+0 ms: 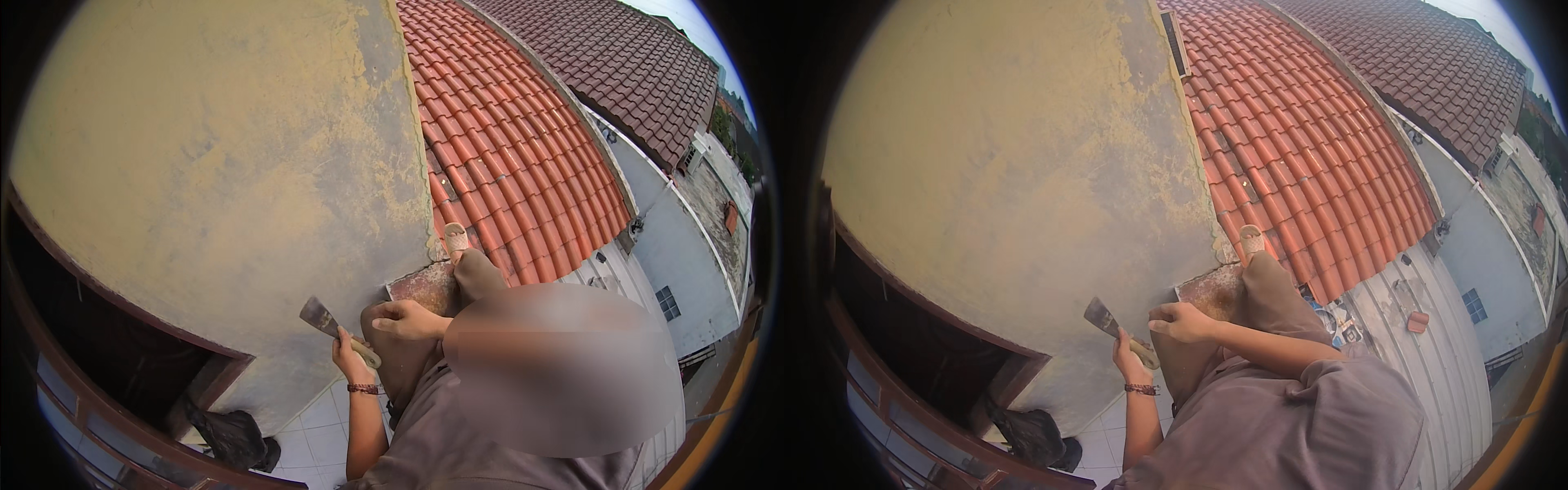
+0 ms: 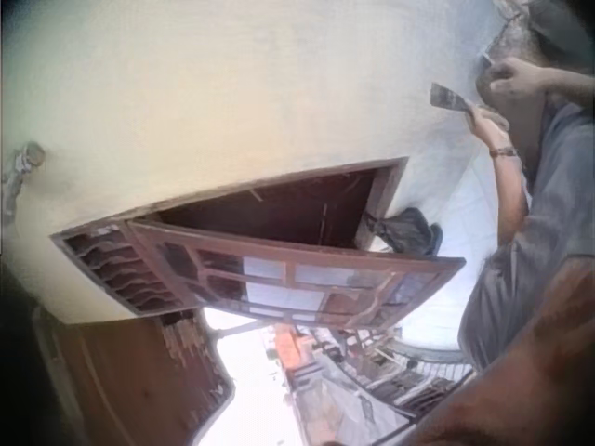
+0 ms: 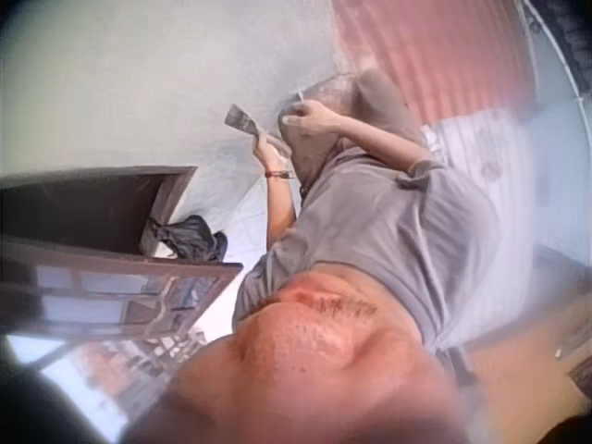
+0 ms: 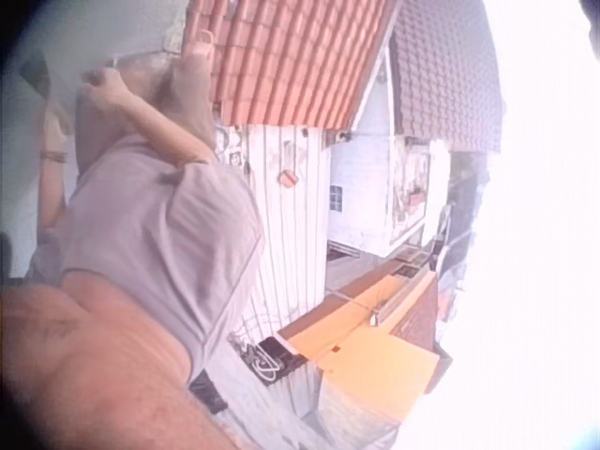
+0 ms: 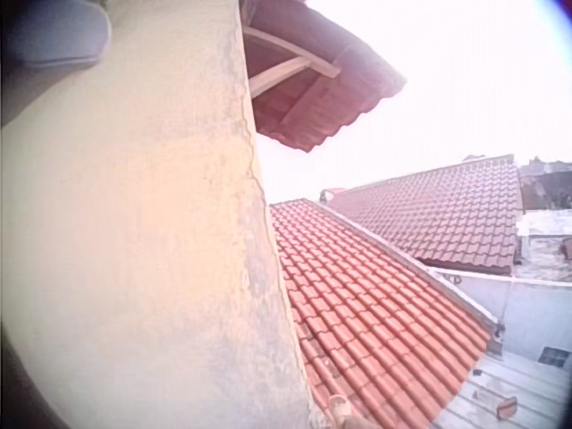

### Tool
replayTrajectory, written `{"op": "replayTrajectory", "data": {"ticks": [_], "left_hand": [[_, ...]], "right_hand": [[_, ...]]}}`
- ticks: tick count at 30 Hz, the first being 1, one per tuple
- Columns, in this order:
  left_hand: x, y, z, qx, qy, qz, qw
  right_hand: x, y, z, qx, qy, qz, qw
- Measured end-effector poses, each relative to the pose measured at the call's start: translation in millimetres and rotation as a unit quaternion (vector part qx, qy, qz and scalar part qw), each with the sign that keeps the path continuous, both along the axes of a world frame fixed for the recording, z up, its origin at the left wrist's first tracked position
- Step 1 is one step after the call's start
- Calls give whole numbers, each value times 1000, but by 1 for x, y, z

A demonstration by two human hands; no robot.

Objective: The person scrapes a yellowish wall surface with a metal scraper, removing loose material along the edge near a tiled roof. The person repeatedly scrapes the same area and occasionally wipes the scraper on a nearby surface.

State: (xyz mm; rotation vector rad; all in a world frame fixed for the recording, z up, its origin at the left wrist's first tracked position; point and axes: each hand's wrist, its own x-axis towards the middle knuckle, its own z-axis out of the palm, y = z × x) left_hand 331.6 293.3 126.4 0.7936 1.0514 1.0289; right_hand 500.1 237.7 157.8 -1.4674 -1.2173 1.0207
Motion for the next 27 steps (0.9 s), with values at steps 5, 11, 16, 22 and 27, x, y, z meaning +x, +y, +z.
{"op": "replayTrajectory", "data": {"ticks": [5, 11, 16, 22, 27], "left_hand": [[31, -13, 8, -44, -214, -67, 974], [38, -3, 18, -32, -211, -159, 964], [8, 61, 18, -42, -227, 41, 972], [-76, 92, -2, -68, -134, 240, 959], [-42, 88, 61, 91, 48, 227, 968]], "right_hand": [[-34, -30, -9, 76, -87, 29, 993], [-2, -56, -2, -53, -41, 28, 997], [9, -83, -10, -57, 43, 21, 997], [39, -87, -34, -88, 162, -61, 981], [49, -86, -63, -141, 185, -81, 969]]}}
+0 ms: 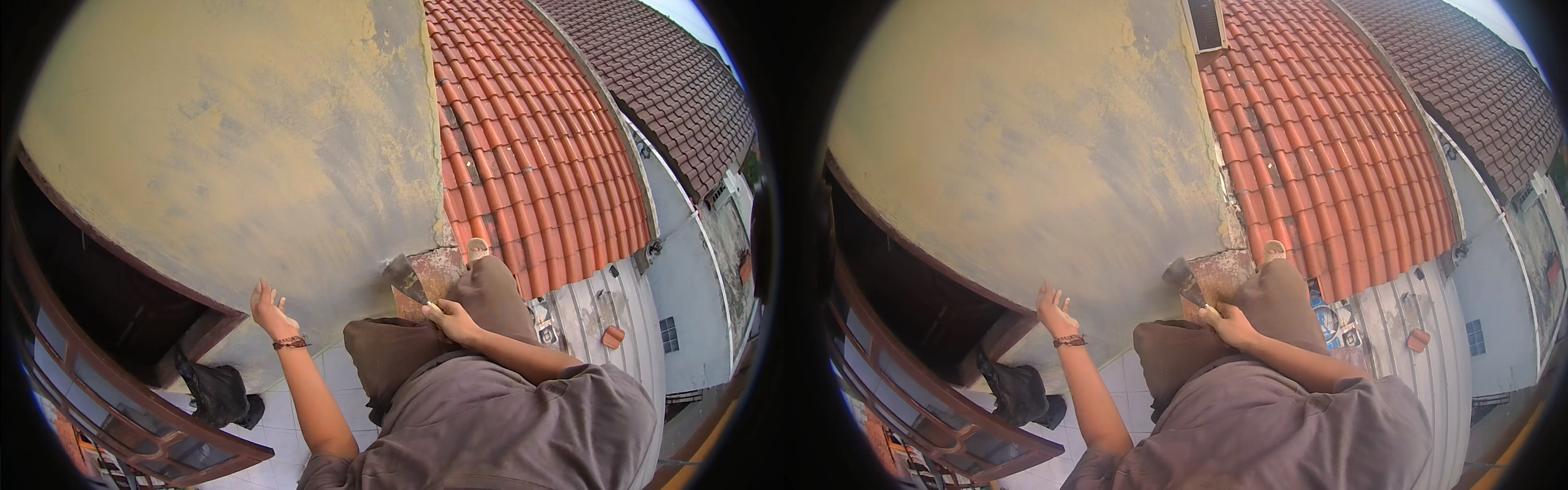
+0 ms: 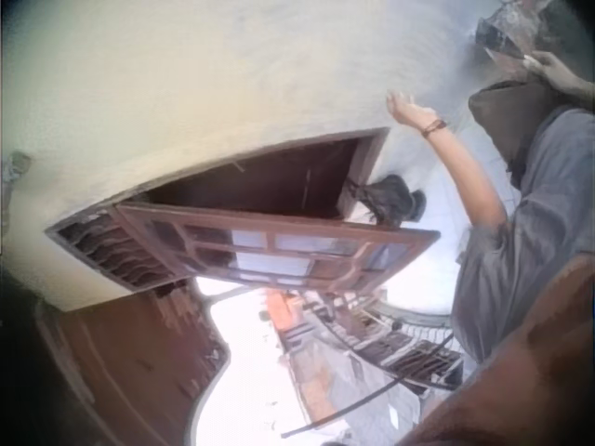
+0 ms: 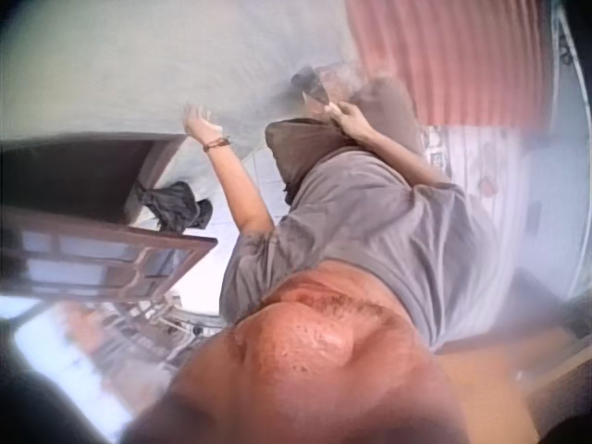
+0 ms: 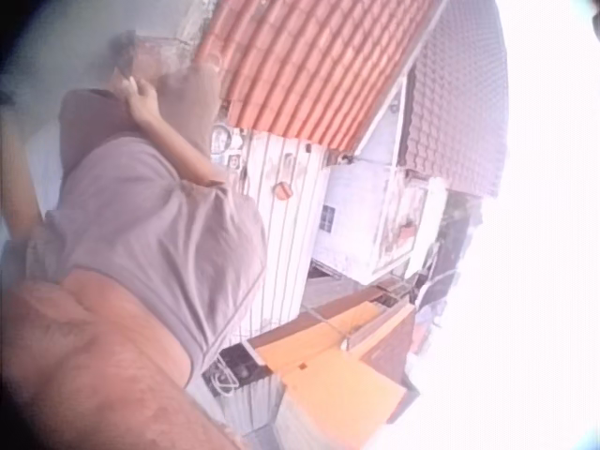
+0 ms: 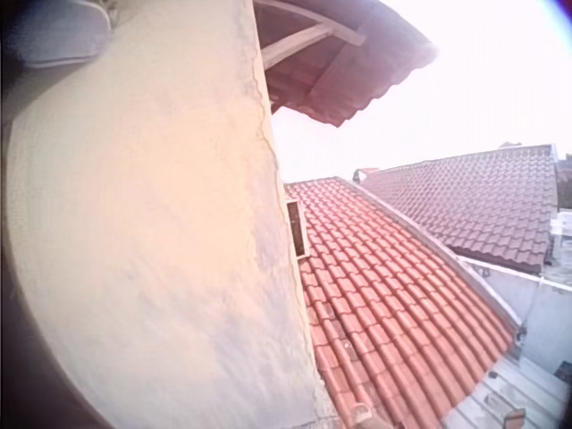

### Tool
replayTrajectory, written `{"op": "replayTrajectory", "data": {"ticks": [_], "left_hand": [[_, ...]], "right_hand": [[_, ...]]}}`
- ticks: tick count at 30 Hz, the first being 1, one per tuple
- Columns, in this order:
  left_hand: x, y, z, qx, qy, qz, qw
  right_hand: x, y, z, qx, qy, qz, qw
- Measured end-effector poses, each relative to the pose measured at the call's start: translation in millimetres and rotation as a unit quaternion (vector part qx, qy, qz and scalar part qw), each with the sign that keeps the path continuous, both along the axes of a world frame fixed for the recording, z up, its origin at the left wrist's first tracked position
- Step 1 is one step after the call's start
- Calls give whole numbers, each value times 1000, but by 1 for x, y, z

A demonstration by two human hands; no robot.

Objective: The person scrapes a yellowish wall surface with a metal scraper, removing loose material along the edge near a tiled roof. The person repeatedly scrapes the same area and occasionally wipes the scraper on a nearby surface.

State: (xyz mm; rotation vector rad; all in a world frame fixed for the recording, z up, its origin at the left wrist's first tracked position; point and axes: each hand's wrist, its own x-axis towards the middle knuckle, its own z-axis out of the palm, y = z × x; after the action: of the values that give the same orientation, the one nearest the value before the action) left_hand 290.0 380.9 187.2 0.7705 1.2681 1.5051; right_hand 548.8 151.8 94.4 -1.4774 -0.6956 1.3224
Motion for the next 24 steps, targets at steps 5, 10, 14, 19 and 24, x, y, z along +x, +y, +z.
{"op": "replayTrajectory", "data": {"ticks": [5, 10, 14, 19, 24], "left_hand": [[91, 30, 116, 274, 189, -29, 942], [168, 58, 230, 573, 384, 79, 720], [213, 99, 251, 637, 470, 170, 588], [229, 105, 230, 635, 489, 186, 569], [218, 110, 199, 633, 517, 186, 545]], "right_hand": [[2, -9, 3, 3, 17, 4, 1000], [16, -20, -4, 3, -5, -33, 999], [30, -18, -9, 24, -32, -92, 995], [53, -6, -1, 127, 21, -131, 983], [89, 38, 17, 235, 18, -173, 956]]}}
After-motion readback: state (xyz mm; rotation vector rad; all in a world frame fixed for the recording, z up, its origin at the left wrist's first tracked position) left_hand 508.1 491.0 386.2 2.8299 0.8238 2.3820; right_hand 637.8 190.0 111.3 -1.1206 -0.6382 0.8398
